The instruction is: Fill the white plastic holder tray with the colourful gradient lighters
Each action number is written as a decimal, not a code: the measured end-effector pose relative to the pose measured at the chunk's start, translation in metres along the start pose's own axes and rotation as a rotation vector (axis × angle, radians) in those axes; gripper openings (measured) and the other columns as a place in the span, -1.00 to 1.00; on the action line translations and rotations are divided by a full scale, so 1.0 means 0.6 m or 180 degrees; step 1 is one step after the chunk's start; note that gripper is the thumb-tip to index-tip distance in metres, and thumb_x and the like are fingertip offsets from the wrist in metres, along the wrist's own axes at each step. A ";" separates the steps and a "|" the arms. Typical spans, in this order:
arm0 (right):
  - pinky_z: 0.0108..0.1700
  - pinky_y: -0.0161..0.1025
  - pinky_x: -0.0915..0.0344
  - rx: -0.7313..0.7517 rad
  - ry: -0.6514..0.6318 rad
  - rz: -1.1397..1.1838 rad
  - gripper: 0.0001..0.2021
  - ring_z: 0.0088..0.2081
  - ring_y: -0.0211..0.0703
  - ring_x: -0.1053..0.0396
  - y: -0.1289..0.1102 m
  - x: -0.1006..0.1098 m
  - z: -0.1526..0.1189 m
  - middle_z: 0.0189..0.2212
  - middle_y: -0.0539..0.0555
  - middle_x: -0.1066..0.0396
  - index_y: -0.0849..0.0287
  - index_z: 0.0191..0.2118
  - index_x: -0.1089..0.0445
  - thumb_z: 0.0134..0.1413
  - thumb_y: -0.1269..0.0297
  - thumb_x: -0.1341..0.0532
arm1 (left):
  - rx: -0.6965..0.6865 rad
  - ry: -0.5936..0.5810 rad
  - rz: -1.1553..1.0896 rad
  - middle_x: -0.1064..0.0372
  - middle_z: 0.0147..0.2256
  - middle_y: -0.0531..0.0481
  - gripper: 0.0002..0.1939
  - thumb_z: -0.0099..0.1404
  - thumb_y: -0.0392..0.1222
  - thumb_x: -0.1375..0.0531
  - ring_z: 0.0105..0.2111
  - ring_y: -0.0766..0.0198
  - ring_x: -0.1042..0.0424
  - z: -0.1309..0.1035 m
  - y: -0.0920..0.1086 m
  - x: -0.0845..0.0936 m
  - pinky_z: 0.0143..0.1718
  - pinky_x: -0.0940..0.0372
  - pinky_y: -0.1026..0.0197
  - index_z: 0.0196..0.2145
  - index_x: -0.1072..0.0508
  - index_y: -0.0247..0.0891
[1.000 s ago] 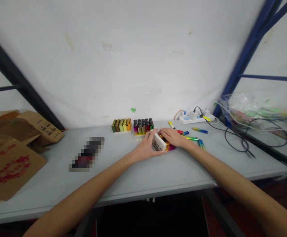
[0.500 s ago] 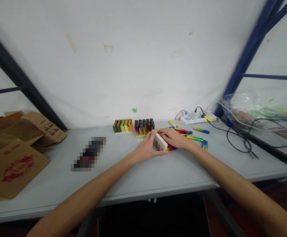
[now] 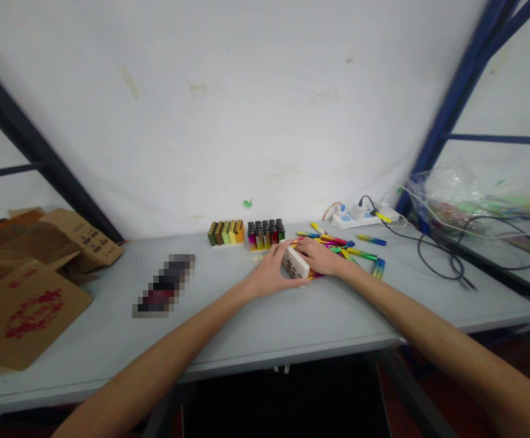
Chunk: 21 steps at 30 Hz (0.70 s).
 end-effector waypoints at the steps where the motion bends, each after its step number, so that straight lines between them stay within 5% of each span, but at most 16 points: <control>1: 0.08 0.00 -0.32 0.0021 0.0000 0.0008 -0.72 -0.06 0.04 -0.42 0.001 -0.001 0.001 -0.07 0.31 -0.52 0.27 -0.10 -0.54 0.42 0.24 -0.11 | -0.0015 -0.0001 0.0010 -0.14 0.31 -0.24 0.09 0.09 0.27 -0.43 0.37 -0.16 -0.13 0.000 0.002 0.001 0.39 -0.08 -0.19 0.41 -0.04 -0.10; 13: 0.06 -0.01 -0.32 -0.0024 0.0051 0.0080 -0.60 -0.16 -0.01 -0.42 0.005 0.008 0.004 -0.23 0.23 -0.52 0.22 -0.30 -0.54 0.46 0.19 -0.04 | -0.0028 0.0267 0.0176 -0.19 0.25 -0.22 0.01 0.06 0.15 -0.45 0.28 -0.15 -0.26 -0.002 0.006 0.007 0.34 -0.17 -0.18 0.35 -0.13 -0.12; 21: 0.01 -0.05 -0.32 -0.0438 0.0179 0.0218 -0.61 -0.16 -0.02 -0.42 0.028 0.044 -0.014 -0.21 0.20 -0.53 0.20 -0.19 -0.54 0.48 0.13 -0.03 | -0.0208 0.0188 0.0275 -0.17 0.27 -0.20 -0.03 0.13 0.17 -0.42 0.32 -0.14 -0.19 -0.014 0.002 0.023 0.38 -0.12 -0.16 0.36 -0.13 -0.11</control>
Point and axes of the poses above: each hand's wrist, its own z-axis towards the middle knuckle, its own x-axis out of the back of the hand, y = z × x, the point moved 8 cm from there along z, towards the middle knuckle
